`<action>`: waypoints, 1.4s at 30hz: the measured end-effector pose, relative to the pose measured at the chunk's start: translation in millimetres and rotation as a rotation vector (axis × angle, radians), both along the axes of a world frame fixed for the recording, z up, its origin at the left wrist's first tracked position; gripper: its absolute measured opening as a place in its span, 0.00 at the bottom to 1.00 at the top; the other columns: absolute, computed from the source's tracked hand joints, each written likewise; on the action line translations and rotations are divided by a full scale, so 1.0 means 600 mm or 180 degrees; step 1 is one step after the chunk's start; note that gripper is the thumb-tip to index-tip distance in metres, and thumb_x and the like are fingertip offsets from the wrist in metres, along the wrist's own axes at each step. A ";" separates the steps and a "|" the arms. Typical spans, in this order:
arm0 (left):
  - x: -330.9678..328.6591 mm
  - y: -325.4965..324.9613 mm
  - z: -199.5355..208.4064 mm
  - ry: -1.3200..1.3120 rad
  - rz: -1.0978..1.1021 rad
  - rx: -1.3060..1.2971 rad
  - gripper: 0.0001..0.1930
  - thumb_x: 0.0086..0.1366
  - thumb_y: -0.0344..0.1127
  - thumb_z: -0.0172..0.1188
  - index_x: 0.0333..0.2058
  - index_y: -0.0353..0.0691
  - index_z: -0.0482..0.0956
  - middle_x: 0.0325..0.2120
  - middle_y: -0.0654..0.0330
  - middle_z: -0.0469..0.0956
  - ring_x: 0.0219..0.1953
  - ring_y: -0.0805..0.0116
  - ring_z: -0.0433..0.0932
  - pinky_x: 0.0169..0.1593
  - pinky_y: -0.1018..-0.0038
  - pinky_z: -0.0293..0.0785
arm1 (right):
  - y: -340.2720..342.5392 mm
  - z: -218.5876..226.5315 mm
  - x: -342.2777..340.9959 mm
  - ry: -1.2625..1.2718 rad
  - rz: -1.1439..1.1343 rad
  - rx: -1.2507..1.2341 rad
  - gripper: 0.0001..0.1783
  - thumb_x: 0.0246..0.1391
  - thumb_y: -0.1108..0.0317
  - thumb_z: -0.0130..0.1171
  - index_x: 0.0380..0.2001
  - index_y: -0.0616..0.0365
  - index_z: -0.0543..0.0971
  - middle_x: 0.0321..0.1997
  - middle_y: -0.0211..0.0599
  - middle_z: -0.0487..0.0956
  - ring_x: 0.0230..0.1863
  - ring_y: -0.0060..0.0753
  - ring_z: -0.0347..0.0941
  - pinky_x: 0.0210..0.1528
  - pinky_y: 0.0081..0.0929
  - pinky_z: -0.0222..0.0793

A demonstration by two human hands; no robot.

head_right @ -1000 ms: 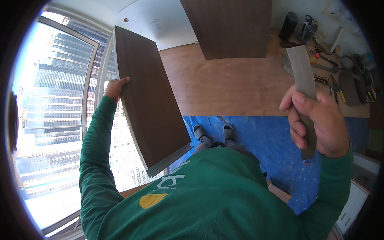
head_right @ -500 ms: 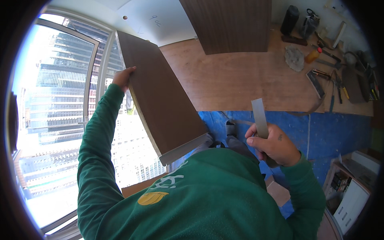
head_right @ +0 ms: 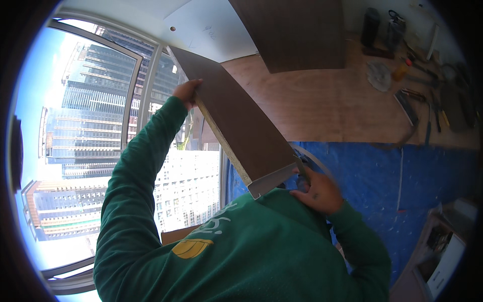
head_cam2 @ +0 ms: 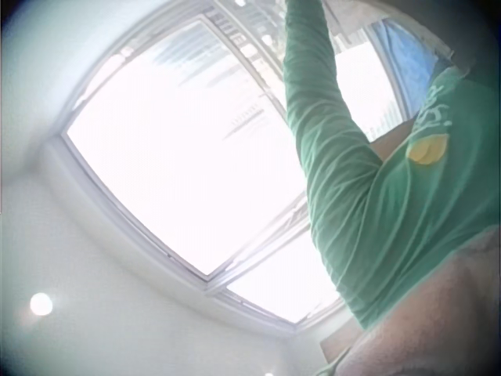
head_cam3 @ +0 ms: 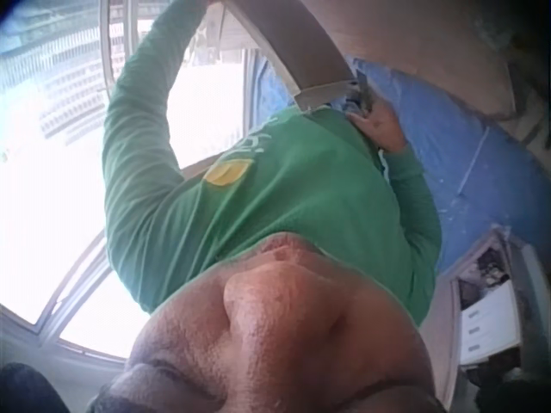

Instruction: The person applies a thin strip of edge banding to the exposed edge of a white cabinet panel, presses it into place, and uses a hammer to tap it flush along the length. The person then flips the panel and continues to secure the banding on the opposite side.

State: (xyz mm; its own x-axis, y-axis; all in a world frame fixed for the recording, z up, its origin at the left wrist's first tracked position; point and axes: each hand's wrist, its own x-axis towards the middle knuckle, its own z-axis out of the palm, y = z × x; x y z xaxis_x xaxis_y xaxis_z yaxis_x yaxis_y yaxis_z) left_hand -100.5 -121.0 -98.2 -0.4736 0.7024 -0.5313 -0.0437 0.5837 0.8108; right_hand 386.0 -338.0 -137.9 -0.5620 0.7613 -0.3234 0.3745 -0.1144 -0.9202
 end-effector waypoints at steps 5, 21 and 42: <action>0.060 0.002 -0.005 -0.0146 -0.0178 -0.0100 0.19 0.73 0.39 0.65 0.57 0.36 0.76 0.47 0.55 0.85 0.44 0.59 0.89 0.46 0.59 0.91 | -0.035 -0.040 -0.007 -0.0105 -0.0668 0.0589 0.37 0.50 0.57 0.79 0.63 0.57 0.79 0.30 0.36 0.77 0.28 0.29 0.72 0.32 0.33 0.69; 0.204 -0.006 -0.024 0.0031 -0.0447 -0.0555 0.22 0.73 0.45 0.64 0.53 0.32 0.76 0.41 0.47 0.85 0.36 0.53 0.90 0.34 0.58 0.90 | -0.052 -0.163 0.073 0.0283 -0.2022 0.1162 0.12 0.59 0.76 0.65 0.46 0.60 0.84 0.41 0.41 0.86 0.42 0.32 0.84 0.47 0.32 0.78; 0.214 0.049 0.027 0.4381 -0.4915 0.1418 0.37 0.58 0.47 0.77 0.64 0.47 0.75 0.60 0.55 0.81 0.68 0.50 0.74 0.79 0.52 0.57 | 0.044 -0.179 0.157 0.0392 -0.2403 0.0523 0.13 0.64 0.69 0.72 0.49 0.61 0.83 0.38 0.29 0.84 0.38 0.21 0.78 0.43 0.26 0.75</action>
